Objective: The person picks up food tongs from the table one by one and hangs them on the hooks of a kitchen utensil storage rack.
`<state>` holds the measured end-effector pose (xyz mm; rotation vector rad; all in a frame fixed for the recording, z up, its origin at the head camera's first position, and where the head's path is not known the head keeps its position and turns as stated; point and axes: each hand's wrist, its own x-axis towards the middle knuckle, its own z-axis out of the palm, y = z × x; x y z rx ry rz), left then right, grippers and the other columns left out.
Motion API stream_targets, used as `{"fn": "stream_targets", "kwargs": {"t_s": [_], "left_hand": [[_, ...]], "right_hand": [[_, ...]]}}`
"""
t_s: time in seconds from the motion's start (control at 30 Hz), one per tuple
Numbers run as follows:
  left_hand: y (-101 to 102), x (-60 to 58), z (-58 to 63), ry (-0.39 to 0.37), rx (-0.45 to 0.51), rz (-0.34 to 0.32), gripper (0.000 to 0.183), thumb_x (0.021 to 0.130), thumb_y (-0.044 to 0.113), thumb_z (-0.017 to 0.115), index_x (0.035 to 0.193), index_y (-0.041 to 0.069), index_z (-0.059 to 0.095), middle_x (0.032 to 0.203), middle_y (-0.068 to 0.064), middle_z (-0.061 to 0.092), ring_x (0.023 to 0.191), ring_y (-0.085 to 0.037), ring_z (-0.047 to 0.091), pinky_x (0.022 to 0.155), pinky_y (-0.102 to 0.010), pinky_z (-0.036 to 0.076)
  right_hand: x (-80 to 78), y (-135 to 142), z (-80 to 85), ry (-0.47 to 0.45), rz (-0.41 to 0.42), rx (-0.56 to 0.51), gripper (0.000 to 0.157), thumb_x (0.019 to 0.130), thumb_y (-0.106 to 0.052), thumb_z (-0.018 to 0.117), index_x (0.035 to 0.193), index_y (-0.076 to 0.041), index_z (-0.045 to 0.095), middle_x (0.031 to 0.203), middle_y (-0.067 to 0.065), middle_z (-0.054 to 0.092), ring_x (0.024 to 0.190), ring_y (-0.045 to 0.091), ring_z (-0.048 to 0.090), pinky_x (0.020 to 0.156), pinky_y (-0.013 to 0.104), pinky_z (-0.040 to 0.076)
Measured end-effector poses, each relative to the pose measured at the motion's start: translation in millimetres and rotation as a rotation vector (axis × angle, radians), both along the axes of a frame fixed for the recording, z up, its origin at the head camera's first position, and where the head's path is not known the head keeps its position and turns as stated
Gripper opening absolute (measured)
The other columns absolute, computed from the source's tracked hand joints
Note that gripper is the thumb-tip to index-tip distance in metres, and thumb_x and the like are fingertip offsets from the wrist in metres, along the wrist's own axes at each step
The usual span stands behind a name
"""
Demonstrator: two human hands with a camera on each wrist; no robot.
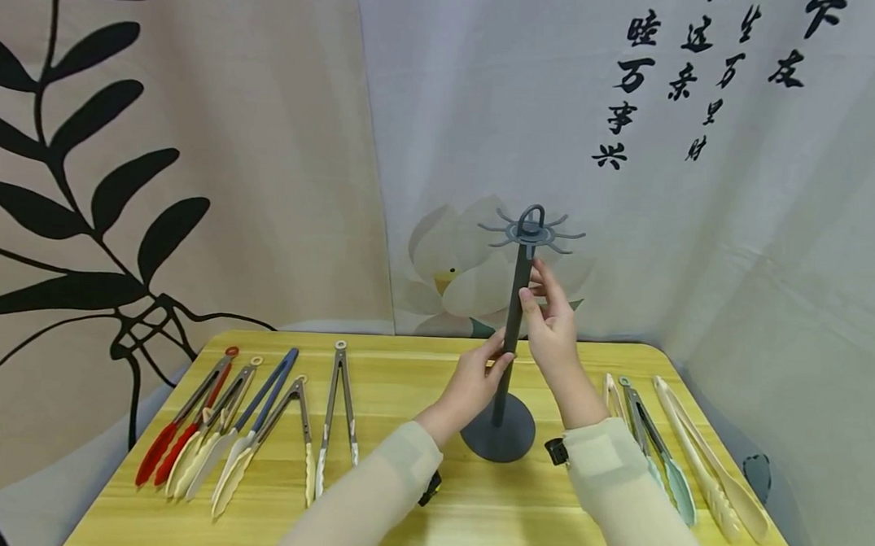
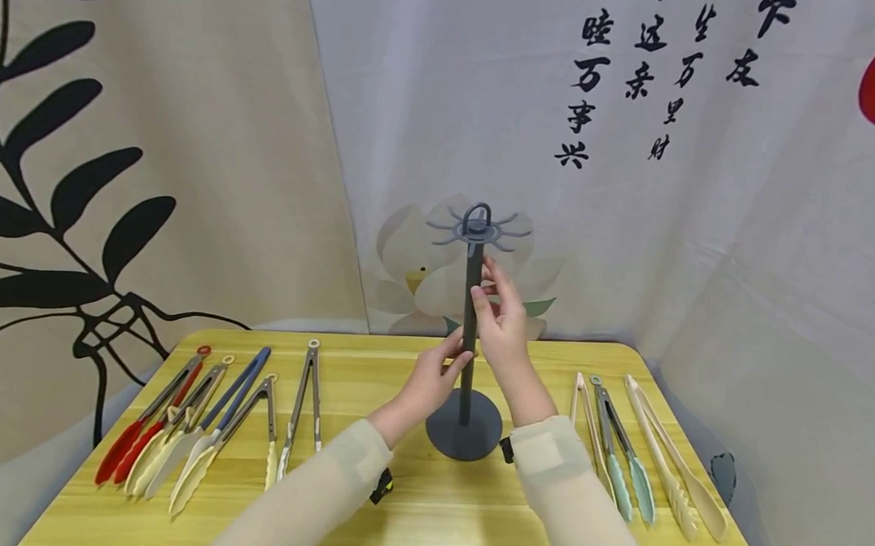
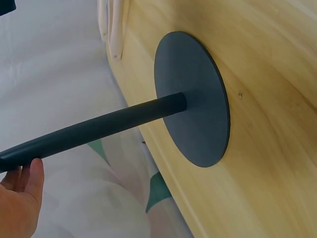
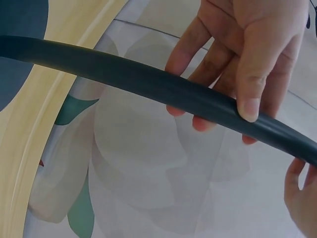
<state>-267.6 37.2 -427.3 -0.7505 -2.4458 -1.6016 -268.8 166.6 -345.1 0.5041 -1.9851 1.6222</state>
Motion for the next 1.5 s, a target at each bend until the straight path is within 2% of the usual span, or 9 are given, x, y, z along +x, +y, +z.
{"fn": "stream_targets", "kwargs": {"t_s": [0.17,0.27,0.4,0.5,0.73,1.0,1.2,1.3,1.5], "left_hand": [[-10.7,0.5,-1.5,0.008,0.009,0.006,0.047,0.096,0.024,0.050,0.141,0.033,0.042,0.117,-0.002,0.065,0.106,-0.014,0.063,0.086,-0.026,0.053],[-16.1,0.3,-3.1,0.019,0.007,0.013,0.046,0.096,0.024,0.050,0.141,0.032,0.042,0.116,-0.003,0.065,0.106,-0.015,0.063,0.085,-0.026,0.053],[-21.8,-0.2,-4.6,0.035,-0.010,0.028,0.043,0.096,0.027,0.048,0.139,0.031,0.044,0.110,-0.004,0.067,0.105,-0.014,0.063,0.085,-0.027,0.053],[-25.5,0.5,-3.6,0.030,-0.023,0.038,0.042,0.096,0.029,0.048,0.138,0.030,0.045,0.108,-0.002,0.067,0.104,-0.013,0.063,0.085,-0.027,0.053],[-34.8,1.7,-2.0,0.013,-0.029,0.040,0.046,0.096,0.027,0.048,0.142,0.029,0.042,0.110,-0.005,0.066,0.104,-0.014,0.063,0.086,-0.027,0.053],[-43.7,2.9,-2.0,0.055,-0.030,0.063,0.043,0.096,0.025,0.050,0.138,0.029,0.046,0.105,-0.003,0.068,0.102,-0.016,0.065,0.084,-0.028,0.054],[-48.5,2.9,-2.0,0.052,-0.043,0.079,0.041,0.095,0.026,0.050,0.135,0.033,0.047,0.105,-0.002,0.068,0.102,-0.014,0.065,0.084,-0.028,0.054],[-50.3,2.7,-1.9,0.039,-0.045,0.081,0.041,0.095,0.027,0.050,0.136,0.034,0.046,0.106,-0.003,0.068,0.103,-0.013,0.065,0.085,-0.029,0.053],[-54.0,2.5,-2.8,0.056,-0.035,0.076,0.044,0.095,0.026,0.050,0.139,0.027,0.046,0.105,-0.005,0.068,0.102,-0.015,0.065,0.084,-0.029,0.054]], "right_hand": [[0.8,-10.7,1.1,-0.001,0.019,-0.003,0.051,0.095,-0.002,0.050,0.145,-0.004,0.036,0.131,0.022,0.048,0.101,0.015,0.045,0.079,0.012,0.043],[8.7,-18.7,8.7,0.005,0.031,0.001,0.050,0.095,0.001,0.049,0.143,0.002,0.036,0.128,0.026,0.048,0.099,0.014,0.045,0.079,0.012,0.043],[17.6,-26.2,16.8,0.018,0.040,0.009,0.048,0.095,0.002,0.048,0.142,0.005,0.037,0.126,0.027,0.049,0.097,0.011,0.046,0.079,0.012,0.042],[13.8,-28.3,12.8,0.027,0.052,0.002,0.049,0.095,0.003,0.048,0.142,0.003,0.037,0.126,0.026,0.049,0.099,0.017,0.046,0.079,0.013,0.043],[-1.7,-31.6,-1.5,0.033,0.063,-0.013,0.049,0.095,-0.002,0.050,0.144,-0.005,0.039,0.128,0.020,0.051,0.100,0.018,0.047,0.080,0.015,0.043],[15.8,-46.0,15.7,0.057,0.097,-0.008,0.048,0.094,0.006,0.047,0.141,0.006,0.037,0.126,0.029,0.049,0.100,0.030,0.046,0.078,0.014,0.043],[18.4,-51.5,18.3,0.078,0.101,0.002,0.047,0.094,0.007,0.047,0.140,0.009,0.037,0.125,0.031,0.048,0.100,0.033,0.047,0.079,0.013,0.044],[18.0,-53.4,18.2,0.072,0.103,-0.002,0.047,0.094,0.006,0.047,0.140,0.008,0.037,0.125,0.030,0.049,0.100,0.032,0.048,0.079,0.013,0.044],[15.9,-57.1,16.8,0.069,0.100,0.003,0.046,0.094,0.005,0.048,0.140,0.007,0.039,0.125,0.029,0.050,0.098,0.021,0.048,0.079,0.015,0.044]]}}
